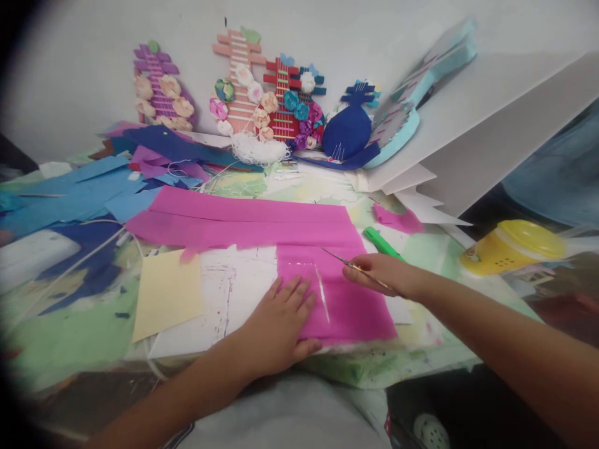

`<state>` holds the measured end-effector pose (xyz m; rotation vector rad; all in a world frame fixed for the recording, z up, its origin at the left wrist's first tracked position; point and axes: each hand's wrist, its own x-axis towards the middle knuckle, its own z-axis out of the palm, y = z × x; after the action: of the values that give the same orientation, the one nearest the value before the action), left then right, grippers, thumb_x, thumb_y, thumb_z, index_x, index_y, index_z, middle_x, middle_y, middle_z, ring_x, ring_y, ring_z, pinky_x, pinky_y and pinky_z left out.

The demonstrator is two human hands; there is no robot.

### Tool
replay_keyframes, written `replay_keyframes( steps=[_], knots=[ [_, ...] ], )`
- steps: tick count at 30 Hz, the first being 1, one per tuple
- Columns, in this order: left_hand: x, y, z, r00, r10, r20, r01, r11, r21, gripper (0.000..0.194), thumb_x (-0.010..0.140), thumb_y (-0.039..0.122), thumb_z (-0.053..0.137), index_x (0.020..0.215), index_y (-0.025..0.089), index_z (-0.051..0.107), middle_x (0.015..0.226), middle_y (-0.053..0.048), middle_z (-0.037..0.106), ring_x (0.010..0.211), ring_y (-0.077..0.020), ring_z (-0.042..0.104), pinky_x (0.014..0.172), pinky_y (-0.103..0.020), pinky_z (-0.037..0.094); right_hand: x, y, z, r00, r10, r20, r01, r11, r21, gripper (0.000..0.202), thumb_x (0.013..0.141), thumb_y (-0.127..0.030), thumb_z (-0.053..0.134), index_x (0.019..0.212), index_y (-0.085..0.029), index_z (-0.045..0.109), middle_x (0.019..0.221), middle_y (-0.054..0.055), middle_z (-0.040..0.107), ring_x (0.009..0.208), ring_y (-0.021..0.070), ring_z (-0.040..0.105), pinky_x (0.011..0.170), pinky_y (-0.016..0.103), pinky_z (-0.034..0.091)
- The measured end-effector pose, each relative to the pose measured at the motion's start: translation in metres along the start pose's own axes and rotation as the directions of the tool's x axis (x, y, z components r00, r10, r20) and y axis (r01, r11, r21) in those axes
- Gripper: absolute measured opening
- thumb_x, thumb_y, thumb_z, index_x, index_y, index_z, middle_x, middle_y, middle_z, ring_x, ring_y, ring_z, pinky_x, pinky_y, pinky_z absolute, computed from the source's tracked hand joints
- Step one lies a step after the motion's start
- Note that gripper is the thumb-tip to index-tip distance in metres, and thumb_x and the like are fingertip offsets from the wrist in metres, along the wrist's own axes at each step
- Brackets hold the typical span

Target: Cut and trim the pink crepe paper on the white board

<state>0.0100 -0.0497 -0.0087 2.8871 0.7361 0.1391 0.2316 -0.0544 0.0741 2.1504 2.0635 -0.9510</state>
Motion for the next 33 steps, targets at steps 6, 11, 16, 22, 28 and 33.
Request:
replay_keyframes(
  steps=[6,11,16,22,28,33],
  knots=[
    [-0.001,0.000,-0.004,1.000,0.002,0.019,-0.002,1.000,0.002,0.062,0.086,0.054,0.025,0.131,0.011,0.033,0.138,-0.014,0.028,0.128,-0.0303,0.019,0.101,-0.050,0.014,0.023,0.012,-0.020,0.879,0.002,0.477,-0.074,0.989,0.132,0.053,0.076,-0.065,0.028,0.080,-0.017,0.051,0.051,-0.003,0.036,0.037,0.0061,0.029,0.037,0.022,0.023],
    [-0.001,0.000,-0.001,1.000,0.010,-0.006,-0.010,1.000,0.010,0.065,0.086,0.054,0.024,0.133,0.009,0.029,0.138,-0.015,0.027,0.128,-0.0313,0.018,0.101,-0.051,0.013,0.034,0.017,-0.025,0.854,-0.020,0.520,-0.059,0.989,0.135,0.051,0.075,-0.066,0.029,0.071,-0.018,0.046,0.054,-0.002,0.037,0.038,0.0063,0.031,0.038,0.024,0.023],
    [-0.001,-0.001,0.001,1.000,0.009,0.002,-0.009,1.000,0.004,0.066,0.085,0.055,0.023,0.133,0.010,0.028,0.139,-0.015,0.025,0.128,-0.0314,0.017,0.101,-0.052,0.012,0.041,0.020,-0.026,0.843,-0.020,0.537,-0.053,0.991,0.121,0.050,0.077,-0.065,0.027,0.067,-0.018,0.041,0.052,-0.004,0.036,0.038,0.0052,0.029,0.038,0.023,0.022],
    [0.000,-0.002,-0.002,1.000,0.016,0.021,-0.016,1.000,-0.022,0.067,0.086,0.055,0.021,0.133,0.008,0.029,0.139,-0.016,0.024,0.128,-0.0320,0.016,0.101,-0.052,0.012,0.048,0.019,-0.031,0.820,-0.050,0.570,0.014,0.998,0.066,0.049,0.077,-0.064,0.031,0.063,-0.018,0.038,0.052,-0.004,0.037,0.038,0.0042,0.028,0.037,0.022,0.021],
    [0.000,0.000,-0.002,0.999,0.012,0.041,-0.011,1.000,-0.016,0.066,0.085,0.055,0.024,0.132,0.008,0.029,0.139,-0.017,0.024,0.128,-0.0320,0.016,0.101,-0.052,0.011,0.047,0.022,-0.030,0.832,-0.056,0.552,0.011,0.996,0.085,0.046,0.076,-0.063,0.034,0.065,-0.019,0.035,0.053,-0.005,0.035,0.040,0.0047,0.028,0.037,0.021,0.022],
    [-0.001,-0.001,-0.003,0.999,0.013,0.045,-0.013,1.000,-0.002,0.066,0.086,0.055,0.022,0.133,0.009,0.029,0.139,-0.015,0.025,0.128,-0.0315,0.016,0.102,-0.051,0.011,0.041,0.018,-0.033,0.838,-0.007,0.545,-0.008,1.000,0.025,0.048,0.075,-0.065,0.032,0.067,-0.018,0.037,0.054,-0.005,0.036,0.039,0.0043,0.029,0.037,0.021,0.023]
  ],
)
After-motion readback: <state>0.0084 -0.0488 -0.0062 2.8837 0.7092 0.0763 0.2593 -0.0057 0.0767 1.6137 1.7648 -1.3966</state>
